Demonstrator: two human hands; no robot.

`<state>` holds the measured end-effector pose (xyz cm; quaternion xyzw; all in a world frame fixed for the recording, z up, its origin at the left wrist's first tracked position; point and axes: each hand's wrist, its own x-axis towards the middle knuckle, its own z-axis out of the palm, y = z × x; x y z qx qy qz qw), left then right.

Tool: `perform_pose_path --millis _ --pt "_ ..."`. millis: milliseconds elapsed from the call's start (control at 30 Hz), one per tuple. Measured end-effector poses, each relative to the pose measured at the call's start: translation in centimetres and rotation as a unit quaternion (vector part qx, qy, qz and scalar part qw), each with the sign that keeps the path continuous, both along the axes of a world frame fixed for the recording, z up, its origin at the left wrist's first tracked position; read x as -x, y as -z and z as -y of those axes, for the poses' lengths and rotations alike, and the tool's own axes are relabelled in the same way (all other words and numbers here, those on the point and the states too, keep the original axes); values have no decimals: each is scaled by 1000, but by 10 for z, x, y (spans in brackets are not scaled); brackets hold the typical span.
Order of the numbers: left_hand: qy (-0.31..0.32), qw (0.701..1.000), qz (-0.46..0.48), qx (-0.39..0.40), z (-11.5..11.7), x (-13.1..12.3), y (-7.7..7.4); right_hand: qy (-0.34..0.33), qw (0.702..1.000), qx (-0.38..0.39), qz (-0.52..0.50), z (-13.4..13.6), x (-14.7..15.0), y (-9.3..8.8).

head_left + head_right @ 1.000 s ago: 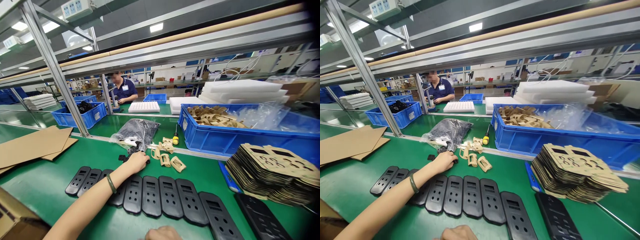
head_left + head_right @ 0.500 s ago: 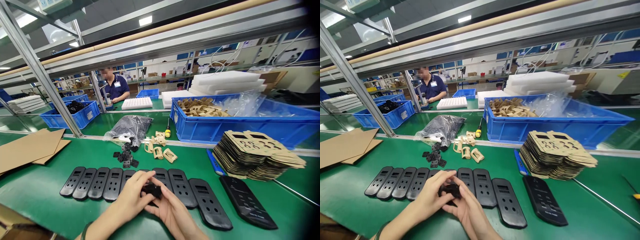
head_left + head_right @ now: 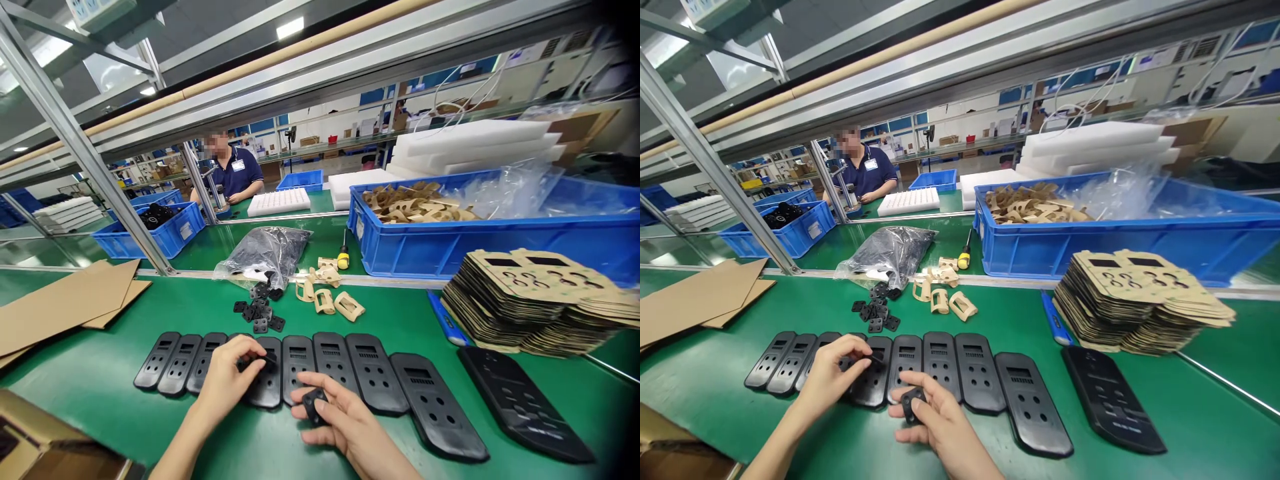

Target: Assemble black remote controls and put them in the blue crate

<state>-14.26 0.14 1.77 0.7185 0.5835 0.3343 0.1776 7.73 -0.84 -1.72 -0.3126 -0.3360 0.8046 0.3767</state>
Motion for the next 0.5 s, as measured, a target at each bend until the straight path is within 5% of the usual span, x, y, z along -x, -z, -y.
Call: perform_pose_path --millis 200,500 --pt "32 995 -86 43 12 13 4 -5 1000 -6 13 -1 2 3" --pt "79 979 -183 -46 13 15 31 -19 998 48 -45 -2 -1 2"
